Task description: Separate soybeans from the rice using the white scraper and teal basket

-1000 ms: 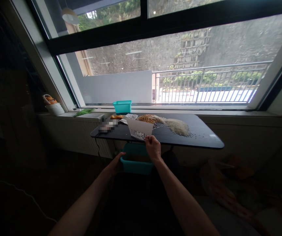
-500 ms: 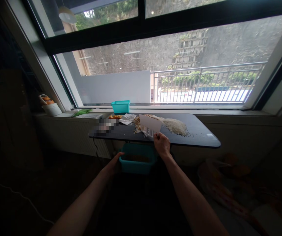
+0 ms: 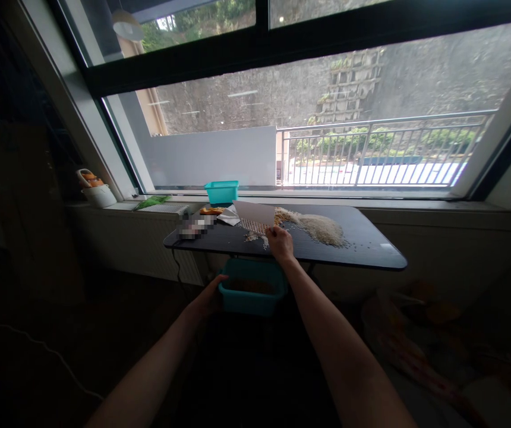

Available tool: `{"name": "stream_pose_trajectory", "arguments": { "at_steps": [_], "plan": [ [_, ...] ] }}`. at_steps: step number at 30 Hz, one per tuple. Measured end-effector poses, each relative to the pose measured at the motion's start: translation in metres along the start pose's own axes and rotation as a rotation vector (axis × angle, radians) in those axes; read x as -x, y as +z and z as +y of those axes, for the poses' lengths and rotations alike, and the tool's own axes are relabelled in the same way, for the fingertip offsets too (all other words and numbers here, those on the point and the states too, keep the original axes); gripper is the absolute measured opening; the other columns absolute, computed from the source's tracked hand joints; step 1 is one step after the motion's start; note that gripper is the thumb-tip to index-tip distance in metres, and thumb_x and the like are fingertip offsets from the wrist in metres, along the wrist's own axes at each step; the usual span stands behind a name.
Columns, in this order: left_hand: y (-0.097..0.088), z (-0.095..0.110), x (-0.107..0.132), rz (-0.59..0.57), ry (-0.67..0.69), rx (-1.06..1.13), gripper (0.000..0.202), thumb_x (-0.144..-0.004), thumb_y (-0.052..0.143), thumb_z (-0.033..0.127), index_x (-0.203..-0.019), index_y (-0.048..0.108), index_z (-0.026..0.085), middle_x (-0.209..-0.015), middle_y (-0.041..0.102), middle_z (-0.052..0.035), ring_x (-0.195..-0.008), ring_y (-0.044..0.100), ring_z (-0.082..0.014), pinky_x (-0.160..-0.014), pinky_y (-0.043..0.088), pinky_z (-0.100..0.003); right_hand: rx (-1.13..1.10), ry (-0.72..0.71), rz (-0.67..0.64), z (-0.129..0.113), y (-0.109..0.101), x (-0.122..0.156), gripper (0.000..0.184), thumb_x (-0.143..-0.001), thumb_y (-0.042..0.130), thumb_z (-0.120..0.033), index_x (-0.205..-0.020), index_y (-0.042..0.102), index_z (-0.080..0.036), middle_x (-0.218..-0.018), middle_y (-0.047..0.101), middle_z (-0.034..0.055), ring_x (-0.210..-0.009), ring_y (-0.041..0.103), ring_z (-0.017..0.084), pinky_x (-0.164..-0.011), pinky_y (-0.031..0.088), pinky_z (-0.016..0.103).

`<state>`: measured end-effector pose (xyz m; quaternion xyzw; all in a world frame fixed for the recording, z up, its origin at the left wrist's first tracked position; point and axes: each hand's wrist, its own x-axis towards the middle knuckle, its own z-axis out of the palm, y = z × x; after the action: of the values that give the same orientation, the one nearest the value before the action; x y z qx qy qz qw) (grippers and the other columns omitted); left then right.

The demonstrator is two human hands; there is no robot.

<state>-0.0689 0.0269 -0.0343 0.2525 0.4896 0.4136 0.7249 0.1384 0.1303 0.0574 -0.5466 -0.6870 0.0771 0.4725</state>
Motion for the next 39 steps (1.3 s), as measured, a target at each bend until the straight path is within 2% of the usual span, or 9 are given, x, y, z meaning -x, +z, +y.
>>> {"name": "stream_pose_trajectory", "arguments": {
  "at_steps": [6, 19, 24, 29, 33, 37, 39],
  "plan": [
    [-0.002, -0.001, 0.000, 0.012, 0.014, 0.000, 0.041, -0.073, 0.052, 0.045, -0.105, 0.057, 0.021, -0.085, 0.065, -0.0057, -0.083, 0.061, -0.0227, -0.067, 0.050, -0.031, -0.011, -0.021, -0.049, 0.002, 0.005, -0.002, 0.031, -0.077, 0.043, -0.041, -0.054, 0.050, -0.020, -0.051, 0.051, 0.0015, -0.051, 0.042, 0.013, -0.049, 0.026, 0.025],
    [-0.005, 0.000, -0.006, 0.004, -0.002, 0.020, 0.043, -0.071, 0.053, 0.047, -0.103, 0.056, 0.019, -0.085, 0.065, -0.0072, -0.078, 0.062, -0.0229, -0.066, 0.050, -0.033, -0.133, -0.036, -0.130, 0.015, -0.018, 0.013, 0.035, -0.073, 0.045, -0.049, -0.053, 0.040, -0.020, -0.048, 0.036, -0.0037, -0.048, 0.033, 0.010, -0.047, 0.024, 0.023],
    [-0.003, 0.010, 0.002, -0.028, -0.046, 0.056, 0.041, -0.072, 0.050, 0.047, -0.101, 0.057, 0.018, -0.079, 0.065, -0.0063, -0.072, 0.063, -0.0220, -0.063, 0.050, -0.033, -0.167, -0.039, -0.087, 0.015, -0.024, 0.011, 0.036, -0.073, 0.047, -0.048, -0.052, 0.041, -0.019, -0.049, 0.037, -0.0037, -0.050, 0.032, 0.009, -0.048, 0.025, 0.022],
    [-0.005, 0.012, 0.002, -0.022, -0.076, 0.060, 0.040, -0.074, 0.047, 0.047, -0.099, 0.057, 0.017, -0.074, 0.065, -0.0064, -0.069, 0.063, -0.0220, -0.061, 0.050, -0.032, -0.236, -0.050, -0.143, 0.010, -0.018, 0.012, 0.034, -0.073, 0.048, -0.049, -0.057, 0.046, -0.018, -0.051, 0.038, -0.0037, -0.051, 0.033, 0.009, -0.048, 0.025, 0.022],
    [-0.011, 0.013, 0.004, -0.022, -0.073, 0.051, 0.042, -0.073, 0.048, 0.048, -0.099, 0.058, 0.017, -0.077, 0.065, -0.0064, -0.069, 0.063, -0.0223, -0.062, 0.049, -0.033, -0.257, -0.054, -0.166, 0.007, -0.012, 0.014, 0.037, -0.072, 0.049, -0.050, -0.053, 0.042, -0.019, -0.050, 0.033, -0.0048, -0.050, 0.030, 0.009, -0.047, 0.024, 0.022],
    [-0.025, 0.029, 0.013, -0.064, 0.023, 0.082, 0.044, -0.072, 0.052, 0.046, -0.104, 0.057, 0.016, -0.083, 0.066, -0.0075, -0.072, 0.063, -0.0222, -0.064, 0.049, -0.032, -0.271, -0.056, -0.170, 0.001, -0.006, 0.013, 0.037, -0.072, 0.048, -0.050, -0.053, 0.040, -0.019, -0.049, 0.031, -0.0052, -0.050, 0.028, 0.009, -0.047, 0.024, 0.023],
    [-0.032, 0.038, 0.017, -0.049, 0.069, 0.080, 0.045, -0.072, 0.053, 0.043, -0.108, 0.055, 0.016, -0.086, 0.066, -0.0073, -0.074, 0.063, -0.0222, -0.066, 0.049, -0.033, -0.282, -0.067, -0.168, -0.003, 0.000, 0.011, 0.037, -0.072, 0.048, -0.050, -0.052, 0.040, -0.019, -0.050, 0.032, -0.0049, -0.051, 0.029, 0.009, -0.048, 0.024, 0.023]
  ]
}}
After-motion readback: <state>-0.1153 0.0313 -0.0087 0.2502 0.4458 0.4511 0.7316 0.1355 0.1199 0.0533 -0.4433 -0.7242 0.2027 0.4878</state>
